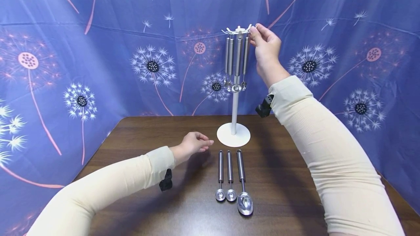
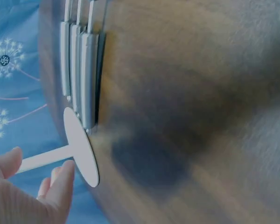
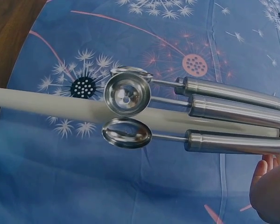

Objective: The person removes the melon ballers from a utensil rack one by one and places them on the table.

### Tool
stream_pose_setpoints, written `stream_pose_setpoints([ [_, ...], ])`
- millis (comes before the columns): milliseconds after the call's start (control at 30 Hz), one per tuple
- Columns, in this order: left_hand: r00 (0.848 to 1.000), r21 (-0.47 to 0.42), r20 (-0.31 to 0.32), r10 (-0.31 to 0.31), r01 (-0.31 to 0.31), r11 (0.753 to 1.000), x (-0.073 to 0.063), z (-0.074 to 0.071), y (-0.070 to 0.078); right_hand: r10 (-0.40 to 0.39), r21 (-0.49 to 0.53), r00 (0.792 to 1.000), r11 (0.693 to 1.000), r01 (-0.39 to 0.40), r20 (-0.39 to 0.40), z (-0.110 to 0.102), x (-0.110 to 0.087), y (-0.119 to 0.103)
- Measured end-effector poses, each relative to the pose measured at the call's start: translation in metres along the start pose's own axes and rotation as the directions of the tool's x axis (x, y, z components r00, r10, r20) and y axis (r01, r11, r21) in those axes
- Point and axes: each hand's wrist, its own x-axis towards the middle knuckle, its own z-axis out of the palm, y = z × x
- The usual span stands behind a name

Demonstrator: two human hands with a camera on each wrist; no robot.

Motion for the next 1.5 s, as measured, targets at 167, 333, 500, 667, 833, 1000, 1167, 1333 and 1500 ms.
stream_pose_setpoints([
  [167, 0.999, -0.044, 0.018, 0.051, -0.051, 0.998, 0.010, -0.006, 0.009, -0.001, 0.001, 1.000, 1.000, 0.001, 0.002, -0.001, 0.001, 0.001],
  [333, 0.995, -0.076, 0.011, 0.099, -0.097, 0.992, 0.018, -0.013, 0.020, 0.006, 0.002, 1.000, 1.000, -0.006, 0.001, -0.003, 0.001, 0.002],
  [500, 0.992, -0.085, 0.023, 0.121, -0.119, 0.989, 0.022, -0.020, 0.031, 0.004, 0.000, 1.000, 1.000, -0.004, 0.011, -0.003, 0.003, 0.002],
  [667, 0.990, -0.063, 0.028, 0.141, -0.139, 0.988, 0.020, -0.025, 0.042, -0.008, -0.028, 1.000, 1.000, 0.008, 0.015, -0.002, 0.004, 0.002],
  [833, 0.988, -0.038, 0.017, 0.155, -0.154, 0.987, 0.020, -0.029, 0.051, -0.011, -0.041, 1.000, 0.999, 0.011, 0.009, -0.002, 0.004, 0.003],
  [1000, 0.985, -0.037, -0.003, 0.174, -0.174, 0.984, 0.023, -0.032, 0.062, -0.011, -0.038, 1.000, 0.999, 0.012, 0.015, -0.003, 0.005, 0.004],
  [1167, 0.981, -0.018, 0.005, 0.192, -0.192, 0.981, 0.027, -0.033, 0.072, -0.002, -0.055, 1.000, 0.998, 0.002, 0.015, -0.004, 0.005, 0.005],
  [1333, 0.965, 0.045, 0.010, 0.264, -0.264, 0.964, 0.033, -0.035, 0.085, -0.009, -0.075, 1.000, 0.997, 0.010, 0.014, -0.006, 0.005, 0.005],
  [1500, 0.951, 0.078, 0.007, 0.309, -0.309, 0.948, 0.036, -0.037, 0.104, -0.002, -0.095, 1.000, 0.995, 0.003, 0.016, -0.004, 0.003, 0.004],
])
